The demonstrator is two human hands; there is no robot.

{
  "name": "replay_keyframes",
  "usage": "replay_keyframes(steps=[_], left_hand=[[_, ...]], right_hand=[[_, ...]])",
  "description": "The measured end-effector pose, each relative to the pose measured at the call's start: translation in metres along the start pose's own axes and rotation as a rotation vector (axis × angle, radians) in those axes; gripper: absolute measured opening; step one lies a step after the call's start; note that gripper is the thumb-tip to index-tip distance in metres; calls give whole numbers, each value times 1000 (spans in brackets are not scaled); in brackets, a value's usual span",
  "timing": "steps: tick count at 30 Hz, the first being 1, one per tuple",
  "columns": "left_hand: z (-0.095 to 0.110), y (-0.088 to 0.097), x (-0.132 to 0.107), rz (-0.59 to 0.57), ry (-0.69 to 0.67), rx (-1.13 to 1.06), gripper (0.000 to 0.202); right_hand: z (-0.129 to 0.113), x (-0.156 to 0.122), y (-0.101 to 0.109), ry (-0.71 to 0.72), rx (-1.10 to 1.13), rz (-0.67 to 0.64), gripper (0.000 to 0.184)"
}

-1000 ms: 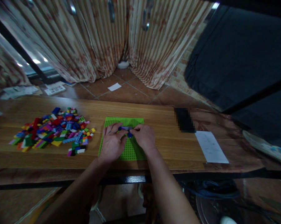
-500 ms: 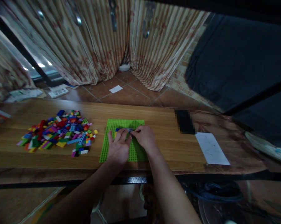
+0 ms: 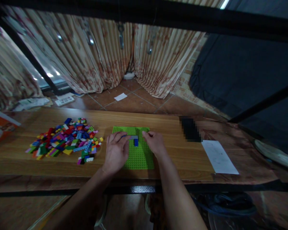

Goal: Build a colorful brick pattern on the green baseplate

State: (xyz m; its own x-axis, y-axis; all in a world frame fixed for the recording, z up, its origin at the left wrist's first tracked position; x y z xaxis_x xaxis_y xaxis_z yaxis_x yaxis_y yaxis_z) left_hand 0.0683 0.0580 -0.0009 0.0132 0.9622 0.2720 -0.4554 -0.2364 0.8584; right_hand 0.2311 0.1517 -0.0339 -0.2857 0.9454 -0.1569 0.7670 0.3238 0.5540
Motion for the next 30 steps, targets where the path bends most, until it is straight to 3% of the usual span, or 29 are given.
replay_keyframes(steps=[3, 5, 8, 11, 14, 18, 21, 26, 30], left_hand=[[-29, 24, 8, 146, 80, -95, 26], [-55, 39, 12, 237, 156, -145, 26], [-100, 61, 11, 394, 341, -299, 27], [-137, 80, 4, 424, 489, -395, 34], [-158, 96, -6, 340, 597, -384, 34], [-167, 106, -18, 113, 644, -326, 32], [-171, 110, -25, 7, 654, -280, 33], [-182, 119, -38, -8, 749, -242, 30], [-182, 119, -40, -49, 674, -242, 27]], right_hand=[[-10, -8, 7, 52, -84, 89, 42], [-16, -13, 7, 81, -115, 81, 41], [-18, -18, -1, 82, -58, -15, 45], [-15, -18, -13, 8, -61, -156, 47], [-11, -16, -18, -72, -98, -187, 46], [-13, -16, -9, -71, 18, -18, 48], [-17, -16, -4, -53, 95, 91, 45], [-19, -15, -9, -27, 141, 108, 43], [-20, -13, -15, -19, 115, 59, 44]])
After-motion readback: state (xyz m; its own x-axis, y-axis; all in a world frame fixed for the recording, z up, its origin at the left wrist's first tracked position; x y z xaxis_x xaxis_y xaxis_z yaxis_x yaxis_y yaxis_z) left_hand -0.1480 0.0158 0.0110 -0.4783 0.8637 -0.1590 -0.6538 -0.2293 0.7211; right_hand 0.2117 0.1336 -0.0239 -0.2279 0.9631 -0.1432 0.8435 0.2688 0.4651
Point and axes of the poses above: each hand's wrist, its own x-axis towards the middle knuckle, its own y-axis out of the back of the hand, z = x × y, the point moved 4 cm from there along x, towards the middle knuckle, and after that the axes turned 11 degrees about -z, right-handed, at the moved point
